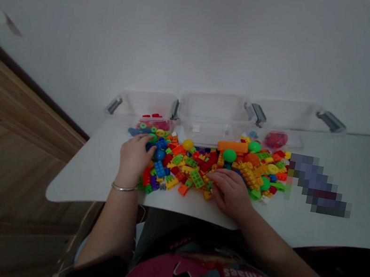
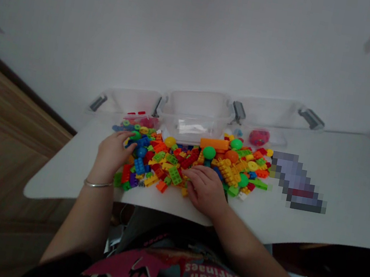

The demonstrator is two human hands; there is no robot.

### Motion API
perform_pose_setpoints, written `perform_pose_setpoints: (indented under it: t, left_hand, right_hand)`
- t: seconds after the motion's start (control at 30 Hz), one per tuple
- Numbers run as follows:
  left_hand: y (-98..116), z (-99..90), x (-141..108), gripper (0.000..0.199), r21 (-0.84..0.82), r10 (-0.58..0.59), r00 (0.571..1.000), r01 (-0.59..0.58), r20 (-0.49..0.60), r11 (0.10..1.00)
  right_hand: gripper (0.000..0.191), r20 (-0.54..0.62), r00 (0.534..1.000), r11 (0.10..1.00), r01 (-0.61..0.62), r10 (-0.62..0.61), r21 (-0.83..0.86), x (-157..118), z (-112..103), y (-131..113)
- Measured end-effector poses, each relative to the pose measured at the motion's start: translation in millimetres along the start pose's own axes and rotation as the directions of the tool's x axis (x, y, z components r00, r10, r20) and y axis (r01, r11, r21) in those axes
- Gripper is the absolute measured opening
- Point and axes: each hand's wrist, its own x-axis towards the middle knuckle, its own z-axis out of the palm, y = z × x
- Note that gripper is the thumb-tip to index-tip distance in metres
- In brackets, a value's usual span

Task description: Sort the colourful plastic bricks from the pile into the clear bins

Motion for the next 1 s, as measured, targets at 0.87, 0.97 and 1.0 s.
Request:
perform_pose_setpoints:
  t: [0.87,0.97,1.0]
  left_hand:
    - [23,1.7,-3,0.034,0.223,0.038,0.998,-0.05,0.057,0.973]
    - [26,4.1,-1,0.037,0.212,0.044,0.996,-0.059,0.073,0.976]
    - [27,4.9,0,0.038,0.211,0.042,0.996,-0.057,0.073,0.976]
  right_hand:
    - [0.034,0.004,1.0,0.999,-0.021,0.02,0.029,0,2,-1]
    - [0.032,0.005,1.0,0.999,-0.026,0.026,0.031,-1,3,-1]
    - [0.031,0.004,1.0,0.999,-0.028,0.028,0.031,-1,3,-1]
